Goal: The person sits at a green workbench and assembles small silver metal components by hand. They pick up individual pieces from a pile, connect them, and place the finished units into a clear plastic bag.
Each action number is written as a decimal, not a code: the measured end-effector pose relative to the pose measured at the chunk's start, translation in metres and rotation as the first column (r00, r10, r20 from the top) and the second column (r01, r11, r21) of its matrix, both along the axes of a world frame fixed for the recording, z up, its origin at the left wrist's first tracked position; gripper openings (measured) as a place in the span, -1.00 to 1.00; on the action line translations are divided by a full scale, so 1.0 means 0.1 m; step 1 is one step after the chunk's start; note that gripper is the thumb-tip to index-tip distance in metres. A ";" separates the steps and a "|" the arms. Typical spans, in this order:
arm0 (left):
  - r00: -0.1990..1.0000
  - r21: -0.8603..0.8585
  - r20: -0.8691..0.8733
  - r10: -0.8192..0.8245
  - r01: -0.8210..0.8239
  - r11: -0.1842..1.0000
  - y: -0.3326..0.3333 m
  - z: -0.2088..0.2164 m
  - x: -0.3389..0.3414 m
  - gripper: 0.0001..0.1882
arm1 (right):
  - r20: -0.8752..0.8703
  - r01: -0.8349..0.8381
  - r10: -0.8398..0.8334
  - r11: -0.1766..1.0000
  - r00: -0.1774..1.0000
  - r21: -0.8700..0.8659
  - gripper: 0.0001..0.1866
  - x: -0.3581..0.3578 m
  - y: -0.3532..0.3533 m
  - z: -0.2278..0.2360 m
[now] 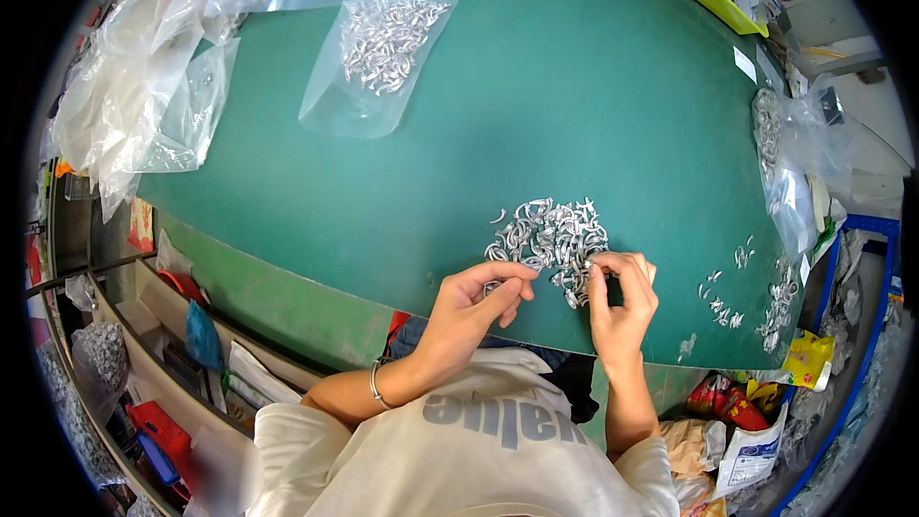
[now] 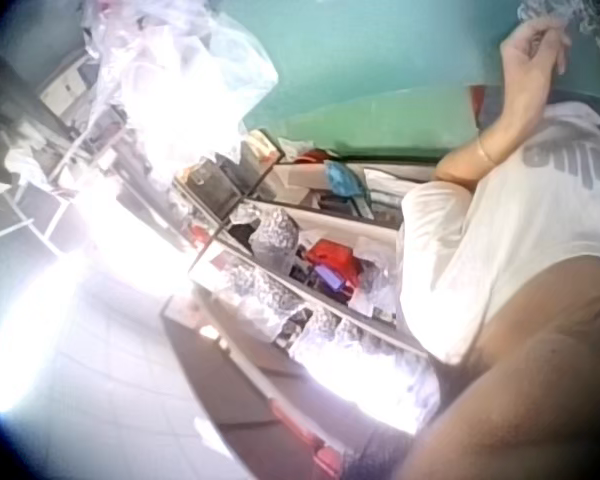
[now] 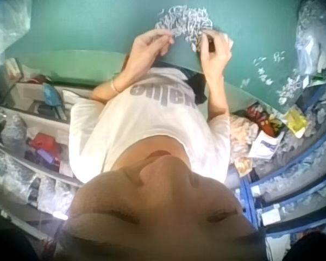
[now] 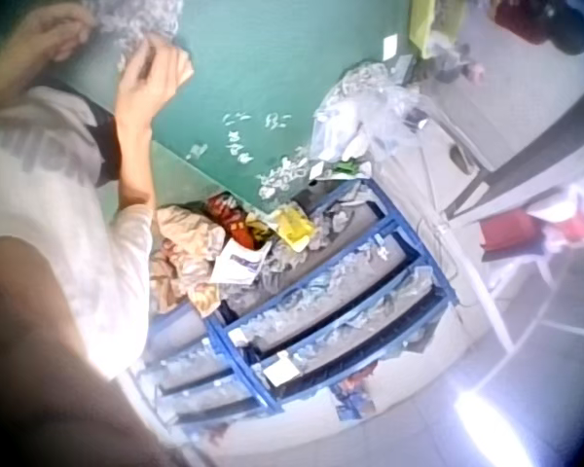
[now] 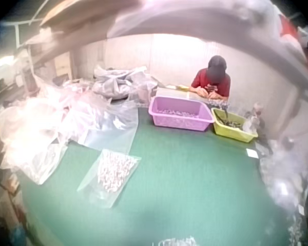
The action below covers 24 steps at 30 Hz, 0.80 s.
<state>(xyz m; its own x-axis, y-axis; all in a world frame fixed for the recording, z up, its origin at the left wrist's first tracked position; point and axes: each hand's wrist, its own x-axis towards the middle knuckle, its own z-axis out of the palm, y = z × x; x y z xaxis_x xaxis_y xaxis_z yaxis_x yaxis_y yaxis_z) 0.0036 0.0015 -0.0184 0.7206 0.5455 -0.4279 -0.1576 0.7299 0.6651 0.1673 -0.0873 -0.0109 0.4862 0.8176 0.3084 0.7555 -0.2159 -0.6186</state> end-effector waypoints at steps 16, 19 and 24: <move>0.992 0.465 -0.068 -0.108 0.127 0.876 0.00 0.06 0.16 -0.86 | -0.888 0.016 0.044 0.998 0.457 0.058 -0.83 -0.23 -0.16 0.17; 0.983 0.362 -0.136 -0.126 0.168 0.917 0.03 0.10 0.13 -0.88 | -0.875 0.013 0.056 0.997 0.482 0.071 -0.83 -0.24 -0.15 0.21; 0.990 0.244 -0.031 -0.139 0.142 0.959 0.03 0.03 0.13 -0.93 | -0.884 0.002 0.065 0.997 0.464 0.075 -0.84 -0.24 -0.17 0.20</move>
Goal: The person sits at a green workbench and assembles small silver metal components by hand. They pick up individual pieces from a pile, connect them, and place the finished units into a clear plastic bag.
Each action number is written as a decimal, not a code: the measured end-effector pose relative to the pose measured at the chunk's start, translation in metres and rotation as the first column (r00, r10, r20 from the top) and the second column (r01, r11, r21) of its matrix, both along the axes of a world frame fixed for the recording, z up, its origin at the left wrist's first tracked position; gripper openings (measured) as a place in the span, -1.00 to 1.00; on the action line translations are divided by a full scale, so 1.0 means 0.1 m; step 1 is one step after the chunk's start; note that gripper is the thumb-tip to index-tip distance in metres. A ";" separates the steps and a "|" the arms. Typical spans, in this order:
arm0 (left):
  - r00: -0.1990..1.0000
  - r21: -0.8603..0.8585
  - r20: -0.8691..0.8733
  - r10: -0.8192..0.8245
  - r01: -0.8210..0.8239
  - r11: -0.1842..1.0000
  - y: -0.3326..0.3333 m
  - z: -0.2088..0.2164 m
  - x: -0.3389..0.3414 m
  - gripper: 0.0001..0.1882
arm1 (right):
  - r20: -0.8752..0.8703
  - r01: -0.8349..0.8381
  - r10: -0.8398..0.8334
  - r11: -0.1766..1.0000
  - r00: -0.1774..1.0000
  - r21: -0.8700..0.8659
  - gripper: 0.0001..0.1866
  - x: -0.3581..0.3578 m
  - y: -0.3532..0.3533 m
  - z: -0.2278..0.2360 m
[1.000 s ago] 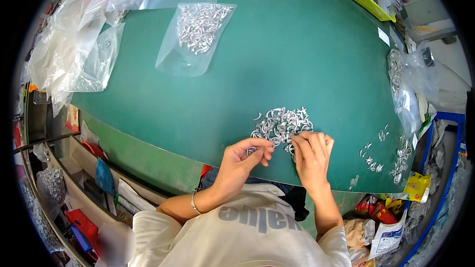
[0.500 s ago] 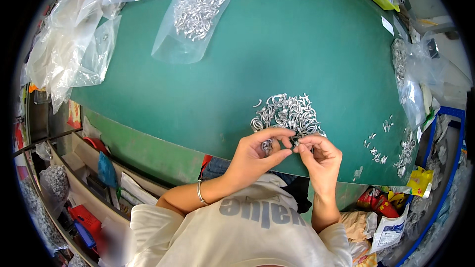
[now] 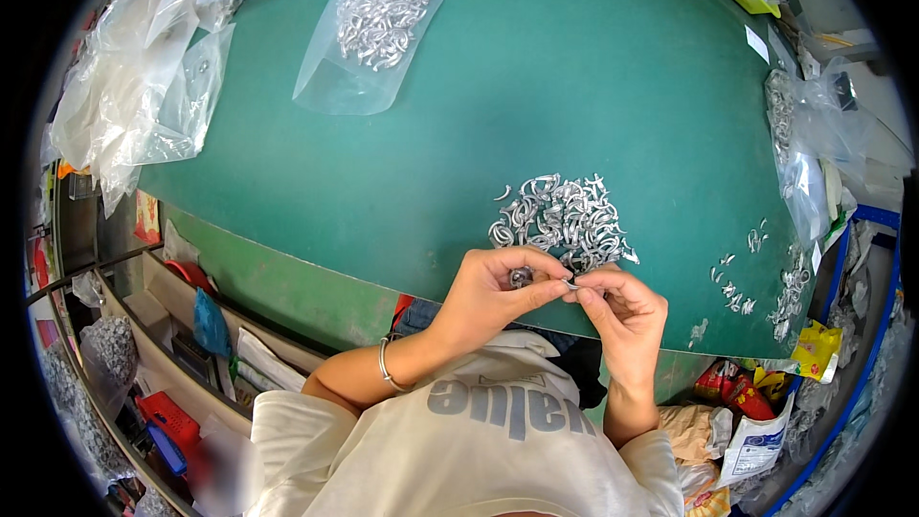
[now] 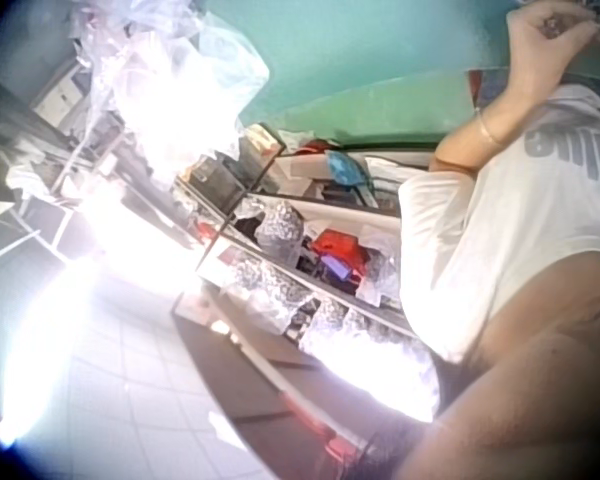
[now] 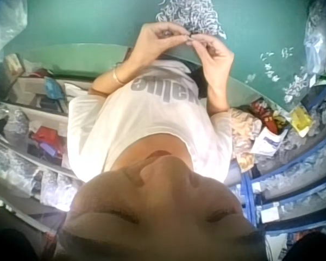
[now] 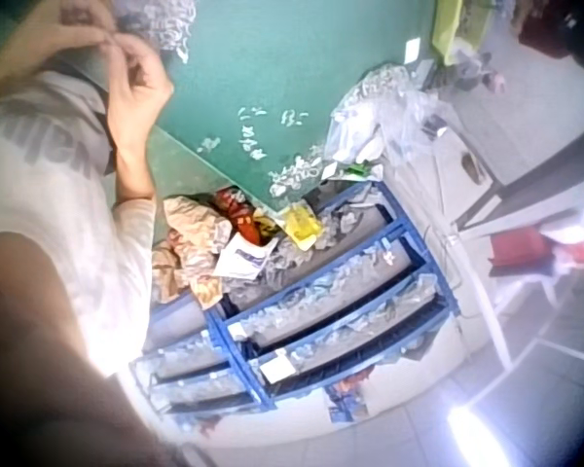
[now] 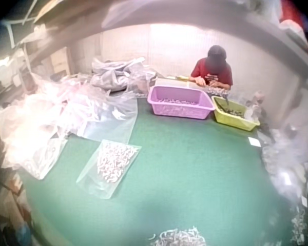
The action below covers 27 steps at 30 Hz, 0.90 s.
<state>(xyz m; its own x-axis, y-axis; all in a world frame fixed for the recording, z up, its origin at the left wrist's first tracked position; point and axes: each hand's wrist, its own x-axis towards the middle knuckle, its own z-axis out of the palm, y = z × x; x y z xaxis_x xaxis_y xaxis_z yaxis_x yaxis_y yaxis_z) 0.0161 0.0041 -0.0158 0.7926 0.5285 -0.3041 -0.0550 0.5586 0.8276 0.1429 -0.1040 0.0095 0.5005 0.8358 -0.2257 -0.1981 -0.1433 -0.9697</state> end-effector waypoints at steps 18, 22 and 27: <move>0.958 -0.452 0.275 -0.075 0.198 0.870 0.00 0.00 -0.04 -0.86 | 0.955 0.160 0.140 0.970 0.260 -0.185 -0.81 0.25 0.49 -0.29; 0.991 -0.475 0.098 -0.093 0.128 0.871 0.00 0.01 -0.04 -0.82 | 0.971 0.153 0.133 0.975 0.197 -0.164 -0.88 0.25 0.48 -0.24; 0.999 -0.254 -0.041 0.005 -0.015 0.967 -0.02 0.03 -0.04 -0.82 | 0.910 0.004 0.021 1.000 0.415 -0.025 -0.88 0.20 0.29 -0.06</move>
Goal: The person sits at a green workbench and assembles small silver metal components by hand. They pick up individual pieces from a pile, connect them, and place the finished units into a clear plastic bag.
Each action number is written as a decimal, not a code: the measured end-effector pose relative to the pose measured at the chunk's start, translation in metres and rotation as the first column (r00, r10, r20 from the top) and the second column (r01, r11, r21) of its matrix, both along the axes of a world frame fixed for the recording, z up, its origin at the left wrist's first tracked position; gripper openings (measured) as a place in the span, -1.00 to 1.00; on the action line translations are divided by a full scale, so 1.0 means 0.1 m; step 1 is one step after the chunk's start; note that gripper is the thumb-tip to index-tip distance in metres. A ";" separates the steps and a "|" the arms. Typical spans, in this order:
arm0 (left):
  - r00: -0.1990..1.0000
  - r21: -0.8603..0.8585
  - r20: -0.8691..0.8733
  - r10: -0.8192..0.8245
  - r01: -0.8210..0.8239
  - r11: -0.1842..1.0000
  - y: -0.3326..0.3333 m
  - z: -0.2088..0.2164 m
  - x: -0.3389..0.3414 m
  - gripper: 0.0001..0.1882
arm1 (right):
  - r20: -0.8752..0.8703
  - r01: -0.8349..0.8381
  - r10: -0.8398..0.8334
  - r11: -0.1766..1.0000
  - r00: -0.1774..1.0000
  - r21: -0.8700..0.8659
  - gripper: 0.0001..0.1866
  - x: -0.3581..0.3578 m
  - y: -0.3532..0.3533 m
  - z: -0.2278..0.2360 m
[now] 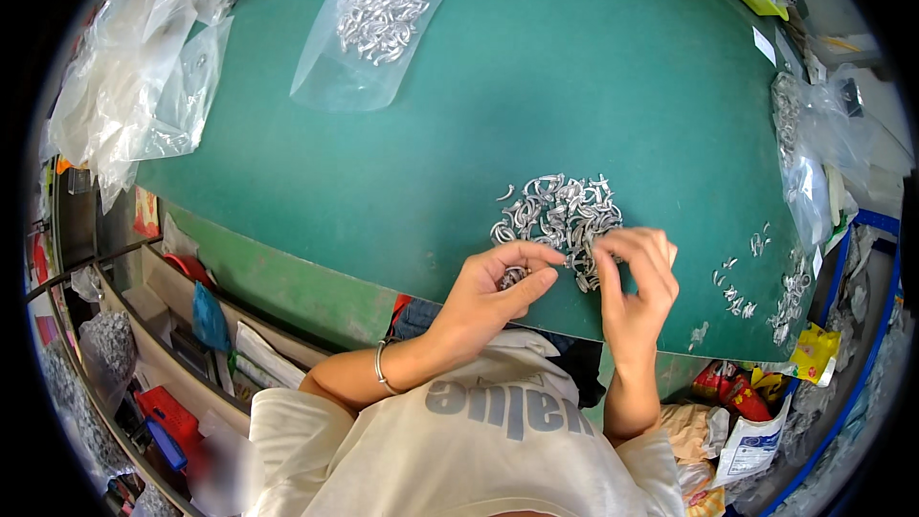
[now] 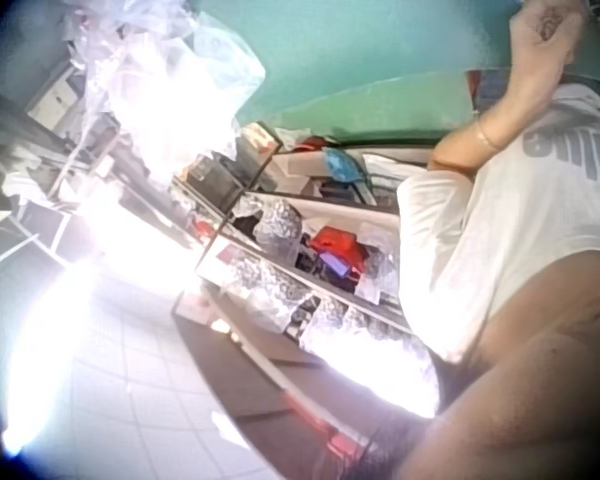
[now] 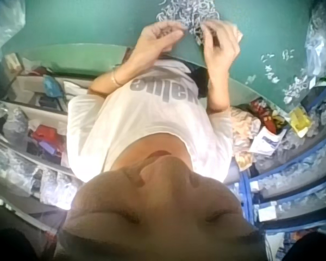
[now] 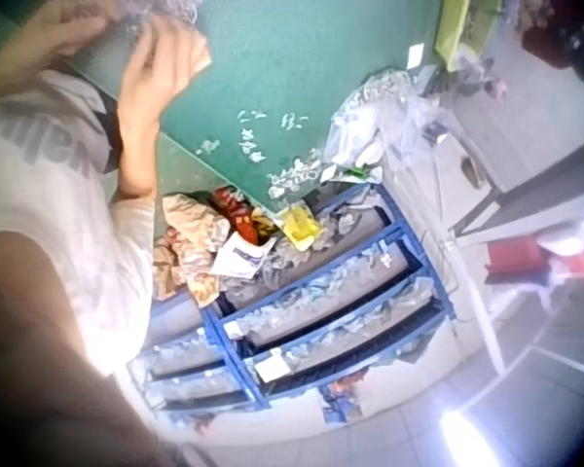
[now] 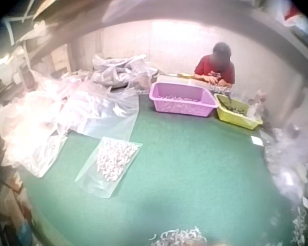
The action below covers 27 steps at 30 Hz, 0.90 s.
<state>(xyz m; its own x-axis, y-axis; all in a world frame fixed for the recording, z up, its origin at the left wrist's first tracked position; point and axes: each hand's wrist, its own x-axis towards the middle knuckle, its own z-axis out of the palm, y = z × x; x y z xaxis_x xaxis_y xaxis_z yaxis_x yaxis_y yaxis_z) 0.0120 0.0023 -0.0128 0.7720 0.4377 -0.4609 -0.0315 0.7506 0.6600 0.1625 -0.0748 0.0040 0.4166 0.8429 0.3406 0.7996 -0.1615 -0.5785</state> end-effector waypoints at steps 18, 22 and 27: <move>0.972 -0.356 0.220 -0.084 0.160 0.920 0.04 0.03 -0.04 -0.87 | -0.555 -0.171 0.183 0.983 0.812 0.073 -0.90 -0.17 -0.21 0.14; 0.964 -0.467 0.266 -0.030 0.156 0.870 0.04 -0.01 -0.03 -0.87 | -0.638 -0.202 0.139 0.979 0.758 -0.026 -0.91 -0.08 -0.18 0.15; 0.943 -0.376 0.331 -0.001 0.133 0.917 0.08 0.02 -0.03 -0.86 | -0.168 0.078 -0.099 0.989 0.981 -0.129 -0.86 0.12 0.14 -0.08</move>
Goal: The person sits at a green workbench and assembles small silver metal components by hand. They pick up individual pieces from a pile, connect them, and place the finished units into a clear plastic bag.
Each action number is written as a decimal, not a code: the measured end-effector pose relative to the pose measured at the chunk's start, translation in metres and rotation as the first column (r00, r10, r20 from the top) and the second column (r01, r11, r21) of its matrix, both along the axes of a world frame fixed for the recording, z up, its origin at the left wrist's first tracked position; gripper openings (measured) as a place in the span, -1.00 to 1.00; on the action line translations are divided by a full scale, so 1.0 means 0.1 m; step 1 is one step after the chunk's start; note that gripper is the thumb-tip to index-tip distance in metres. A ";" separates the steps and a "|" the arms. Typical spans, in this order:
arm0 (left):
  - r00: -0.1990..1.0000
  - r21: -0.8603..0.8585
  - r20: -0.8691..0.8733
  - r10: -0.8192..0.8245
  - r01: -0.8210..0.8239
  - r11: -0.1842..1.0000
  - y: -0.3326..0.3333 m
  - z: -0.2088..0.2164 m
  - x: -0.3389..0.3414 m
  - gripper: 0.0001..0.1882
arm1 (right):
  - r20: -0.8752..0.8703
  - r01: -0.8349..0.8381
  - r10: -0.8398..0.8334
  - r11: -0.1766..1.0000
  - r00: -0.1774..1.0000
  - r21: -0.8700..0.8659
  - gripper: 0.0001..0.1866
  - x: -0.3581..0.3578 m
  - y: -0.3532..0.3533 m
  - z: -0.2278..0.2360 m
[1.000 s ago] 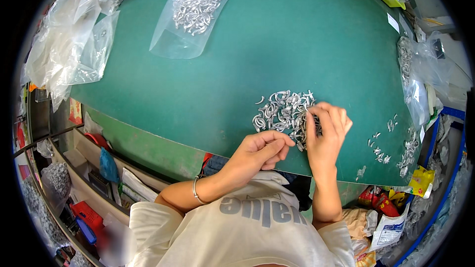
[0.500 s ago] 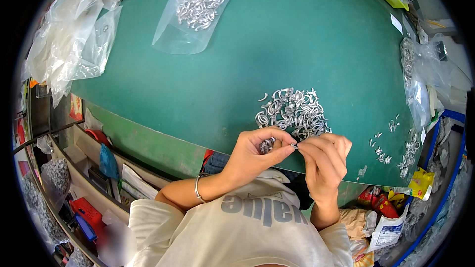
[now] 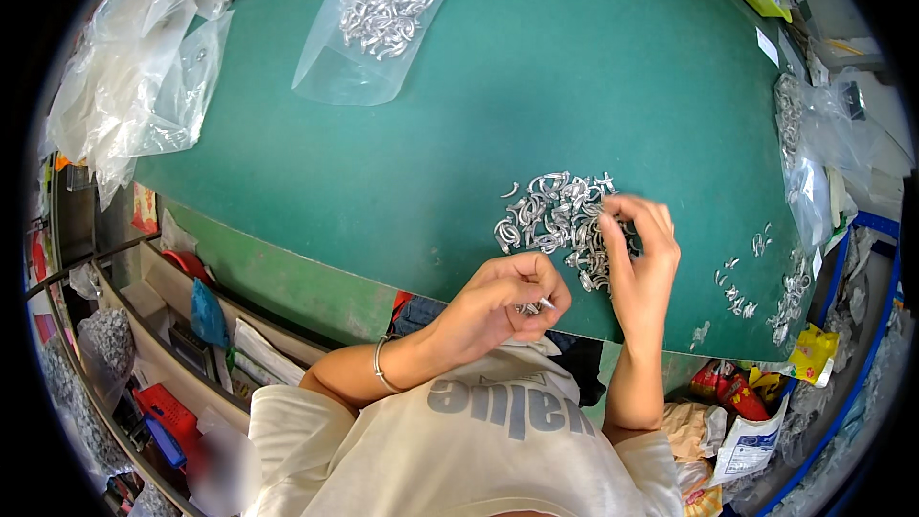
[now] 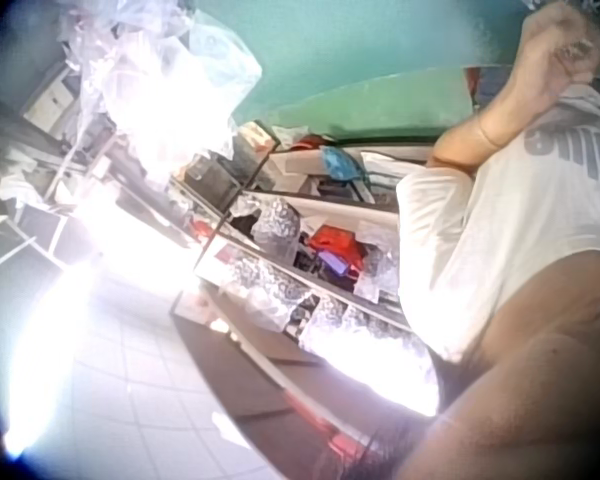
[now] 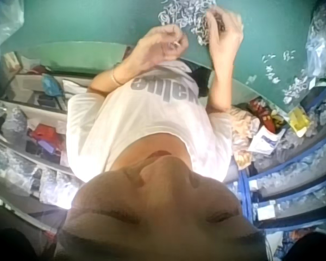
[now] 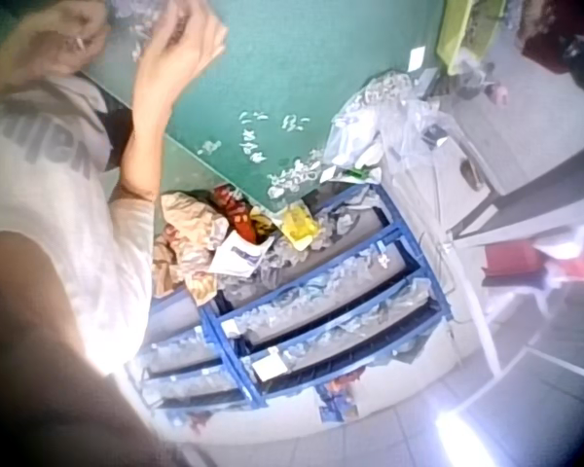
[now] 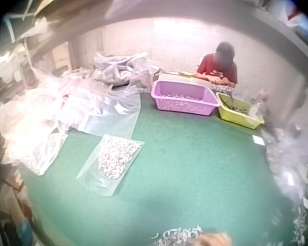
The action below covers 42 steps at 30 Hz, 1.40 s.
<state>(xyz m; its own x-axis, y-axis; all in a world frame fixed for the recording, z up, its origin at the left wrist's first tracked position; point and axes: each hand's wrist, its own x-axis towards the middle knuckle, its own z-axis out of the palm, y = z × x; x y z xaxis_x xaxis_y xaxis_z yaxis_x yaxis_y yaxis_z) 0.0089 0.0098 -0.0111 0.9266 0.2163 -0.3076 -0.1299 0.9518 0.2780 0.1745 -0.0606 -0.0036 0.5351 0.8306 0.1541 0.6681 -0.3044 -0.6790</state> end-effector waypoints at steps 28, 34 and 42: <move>0.928 0.465 -0.253 0.272 -0.130 0.876 -0.09 -0.03 0.02 -0.89 | -0.656 -0.077 0.139 0.990 0.742 0.122 -0.90 -0.26 -0.22 0.07; 0.983 0.021 -0.135 0.126 -0.124 0.992 -0.04 -0.08 -0.01 -0.89 | -0.512 -0.113 0.169 0.984 0.842 0.139 -0.92 -0.23 -0.19 0.10; 0.982 0.093 -0.101 0.162 -0.153 0.984 -0.04 -0.07 0.03 -0.97 | 0.120 -0.072 0.065 0.996 0.991 0.055 -0.86 -0.01 0.24 -0.10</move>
<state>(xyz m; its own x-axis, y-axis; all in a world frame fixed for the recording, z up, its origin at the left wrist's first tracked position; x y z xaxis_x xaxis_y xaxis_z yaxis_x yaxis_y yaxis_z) 0.0122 0.0063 -0.0179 0.8413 0.3859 -0.3786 -0.2409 0.8945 0.3766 0.1734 -0.0367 -0.0134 0.4526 0.8522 0.2626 0.7623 -0.2170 -0.6098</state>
